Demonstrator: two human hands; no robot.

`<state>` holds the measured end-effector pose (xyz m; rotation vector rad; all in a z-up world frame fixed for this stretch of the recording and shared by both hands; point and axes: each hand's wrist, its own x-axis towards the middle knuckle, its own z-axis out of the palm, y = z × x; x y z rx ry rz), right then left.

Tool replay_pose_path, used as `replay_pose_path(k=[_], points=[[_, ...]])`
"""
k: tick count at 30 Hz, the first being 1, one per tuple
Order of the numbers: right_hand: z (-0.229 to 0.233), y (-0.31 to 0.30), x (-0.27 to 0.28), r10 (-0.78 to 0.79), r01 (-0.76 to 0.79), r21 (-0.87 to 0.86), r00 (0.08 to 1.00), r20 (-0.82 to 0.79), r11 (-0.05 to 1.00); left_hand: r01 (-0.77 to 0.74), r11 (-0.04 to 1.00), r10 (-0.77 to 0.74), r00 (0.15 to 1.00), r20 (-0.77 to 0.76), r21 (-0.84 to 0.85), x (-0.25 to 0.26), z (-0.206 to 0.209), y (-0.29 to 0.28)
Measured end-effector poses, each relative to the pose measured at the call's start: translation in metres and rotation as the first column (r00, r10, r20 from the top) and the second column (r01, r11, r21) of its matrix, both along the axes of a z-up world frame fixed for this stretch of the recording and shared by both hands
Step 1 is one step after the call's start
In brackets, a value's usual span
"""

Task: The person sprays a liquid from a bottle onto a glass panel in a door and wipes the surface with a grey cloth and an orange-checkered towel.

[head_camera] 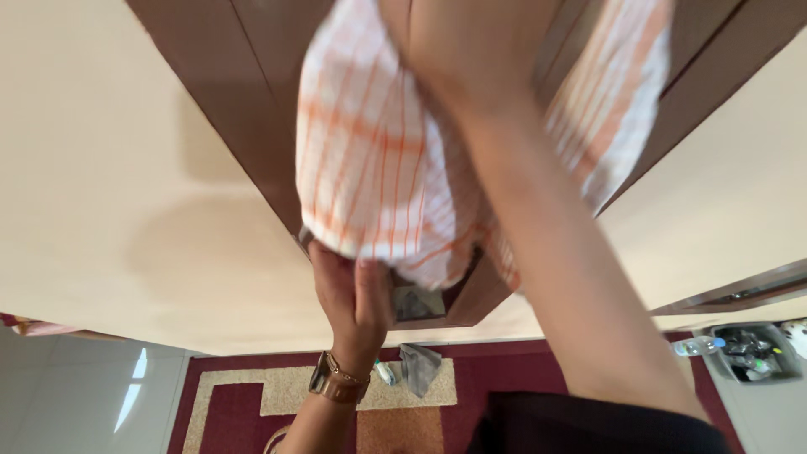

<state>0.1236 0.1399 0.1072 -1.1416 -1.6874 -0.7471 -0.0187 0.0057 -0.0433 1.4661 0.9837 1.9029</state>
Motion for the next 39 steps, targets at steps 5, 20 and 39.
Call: replay_pose_path(k=[5,20,39], points=[[-0.155,0.005,0.003,0.117,-0.079,-0.162,0.964,0.241,0.984,-0.157,0.983,0.164,0.984,-0.075,0.093,-0.001,-0.021,-0.007],[-0.077,-0.008,0.046,0.033,-0.050,0.206,0.996,0.085,0.977,-0.235,0.972,0.233,0.924,-0.304,0.033,0.031,-0.017,-0.028],[-0.343,-0.017,0.043,0.290,-0.251,-0.194,0.934,0.211,0.948,-0.322,0.940,0.212,0.813,-0.542,-0.116,0.017,-0.110,-0.037]])
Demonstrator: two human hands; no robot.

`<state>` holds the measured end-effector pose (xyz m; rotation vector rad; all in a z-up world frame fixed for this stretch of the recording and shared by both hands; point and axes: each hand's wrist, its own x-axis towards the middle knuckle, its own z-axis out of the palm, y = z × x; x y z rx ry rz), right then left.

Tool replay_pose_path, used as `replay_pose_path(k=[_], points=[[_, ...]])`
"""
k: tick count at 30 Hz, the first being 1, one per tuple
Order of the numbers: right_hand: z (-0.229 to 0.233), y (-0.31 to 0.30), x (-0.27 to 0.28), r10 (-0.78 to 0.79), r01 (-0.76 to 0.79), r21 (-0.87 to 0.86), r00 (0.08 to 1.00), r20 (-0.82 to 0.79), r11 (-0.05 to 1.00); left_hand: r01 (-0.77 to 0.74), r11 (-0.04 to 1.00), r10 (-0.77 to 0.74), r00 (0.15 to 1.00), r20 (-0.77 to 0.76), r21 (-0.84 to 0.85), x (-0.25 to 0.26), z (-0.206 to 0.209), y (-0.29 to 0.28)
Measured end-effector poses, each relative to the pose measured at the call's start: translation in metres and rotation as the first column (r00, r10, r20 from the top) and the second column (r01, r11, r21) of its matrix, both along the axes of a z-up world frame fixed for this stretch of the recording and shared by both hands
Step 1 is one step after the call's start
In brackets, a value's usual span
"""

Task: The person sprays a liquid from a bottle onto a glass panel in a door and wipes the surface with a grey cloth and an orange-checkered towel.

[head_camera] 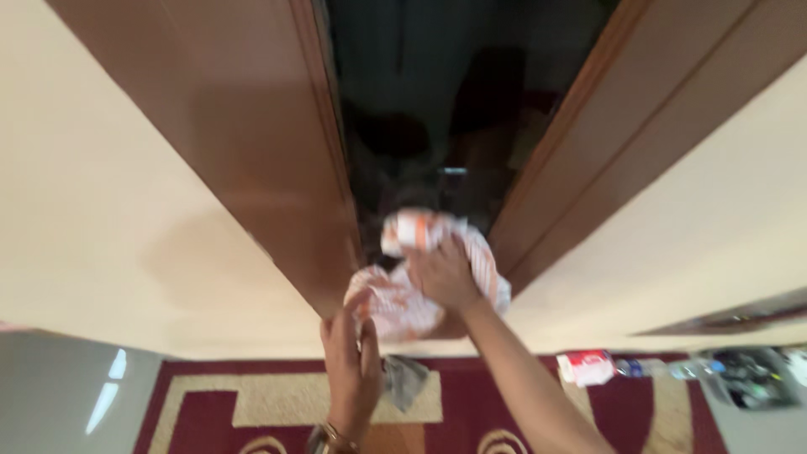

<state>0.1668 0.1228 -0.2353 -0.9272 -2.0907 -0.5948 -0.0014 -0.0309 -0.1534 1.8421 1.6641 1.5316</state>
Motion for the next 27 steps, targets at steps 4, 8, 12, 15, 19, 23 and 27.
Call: replay_pose_path(k=[4,8,12,15,19,23,27], points=[[0.176,0.031,0.009,-0.176,0.181,0.020,0.973,-0.149,0.983,0.081,0.947,0.020,0.951,0.308,-0.312,0.007,0.014,-0.007],[0.265,0.015,0.004,-0.294,0.274,-0.116,0.931,-0.219,0.955,0.118,0.988,-0.082,0.950,0.301,-0.104,0.018,0.009,-0.009],[0.208,0.027,-0.003,-0.301,0.292,-0.081,0.945,-0.126,0.953,0.160,0.973,-0.063,0.880,0.470,-0.169,0.025,-0.053,-0.011],[0.077,0.043,-0.012,-0.241,0.244,-0.145,0.970,0.038,0.959,0.176,0.954,0.000,0.810,0.586,-0.242,0.020,-0.126,-0.022],[-0.119,0.013,-0.013,0.139,-0.112,-0.215,0.983,0.116,0.970,0.052,0.934,0.170,0.804,0.569,-0.353,0.004,-0.224,-0.042],[-0.186,0.011,0.014,0.281,-0.203,-0.299,0.928,0.246,0.932,0.006,0.856,0.267,0.851,0.453,-0.517,-0.021,-0.292,-0.051],[-0.083,0.011,0.023,0.120,-0.083,-0.214,0.979,0.164,0.973,0.022,0.933,0.149,0.885,0.441,-0.360,-0.032,-0.250,-0.063]])
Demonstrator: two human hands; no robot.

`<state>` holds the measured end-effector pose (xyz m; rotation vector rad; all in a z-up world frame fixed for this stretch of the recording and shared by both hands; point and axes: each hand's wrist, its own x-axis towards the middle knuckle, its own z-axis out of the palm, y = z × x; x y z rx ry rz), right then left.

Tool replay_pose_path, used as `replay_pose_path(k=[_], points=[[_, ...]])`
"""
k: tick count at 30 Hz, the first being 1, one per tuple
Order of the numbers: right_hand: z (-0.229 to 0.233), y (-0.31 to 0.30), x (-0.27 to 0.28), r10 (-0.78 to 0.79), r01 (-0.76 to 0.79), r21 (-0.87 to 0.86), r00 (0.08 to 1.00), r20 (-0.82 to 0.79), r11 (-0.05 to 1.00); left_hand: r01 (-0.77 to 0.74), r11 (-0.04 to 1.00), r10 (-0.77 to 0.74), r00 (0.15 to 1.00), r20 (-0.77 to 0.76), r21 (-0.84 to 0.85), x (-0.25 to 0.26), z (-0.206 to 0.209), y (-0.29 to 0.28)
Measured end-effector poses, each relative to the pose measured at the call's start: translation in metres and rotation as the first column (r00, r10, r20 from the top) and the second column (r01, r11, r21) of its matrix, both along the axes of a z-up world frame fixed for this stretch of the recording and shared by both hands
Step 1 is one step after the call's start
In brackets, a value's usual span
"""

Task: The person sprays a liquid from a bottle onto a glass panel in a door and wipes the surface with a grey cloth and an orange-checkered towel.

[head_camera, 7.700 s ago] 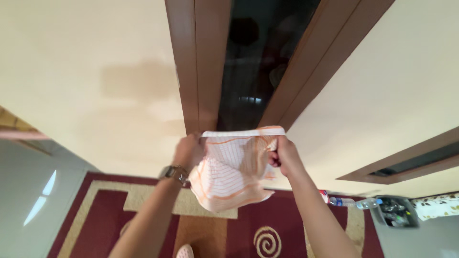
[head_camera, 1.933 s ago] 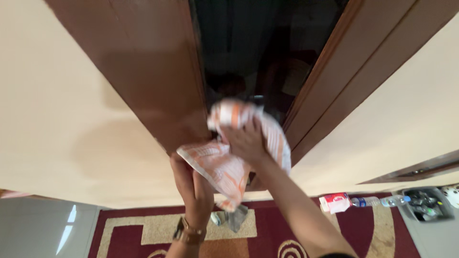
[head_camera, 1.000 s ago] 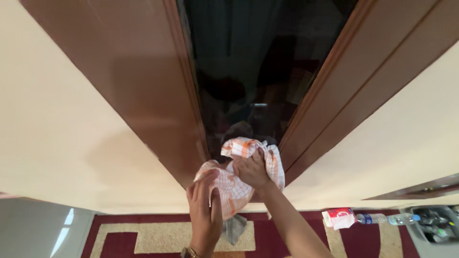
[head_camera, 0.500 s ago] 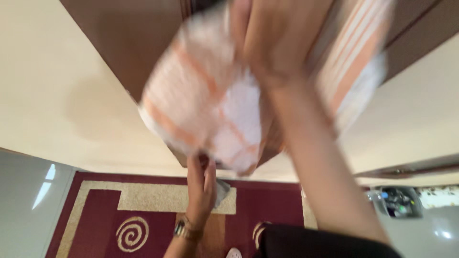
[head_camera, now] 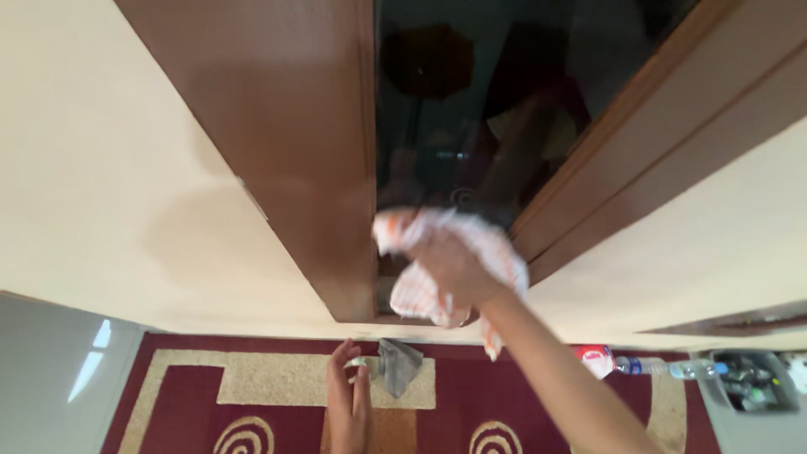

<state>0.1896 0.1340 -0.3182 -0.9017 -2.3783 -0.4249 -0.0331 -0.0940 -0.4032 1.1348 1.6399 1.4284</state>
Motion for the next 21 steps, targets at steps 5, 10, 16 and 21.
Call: replay_pose_path(k=[5,10,16,21], points=[[0.229,0.020,0.001,-0.354,0.408,0.147,0.887,-0.297,0.901,0.053,0.997,-0.043,0.984,0.172,-0.052,0.005,0.079,0.018],[0.234,0.007,-0.025,-0.477,0.564,0.264,0.816,-0.327,0.783,0.030,0.997,-0.051,0.957,0.287,0.075,0.004,0.020,0.037],[-0.005,0.008,-0.061,-0.256,0.354,0.408,0.927,-0.275,0.842,0.148,0.981,-0.176,0.952,0.251,0.126,0.019,-0.089,0.050],[-0.131,0.018,-0.063,-0.216,0.317,0.431,0.939,-0.268,0.845,0.177,0.960,-0.215,0.963,0.164,0.219,0.023,-0.176,0.063]])
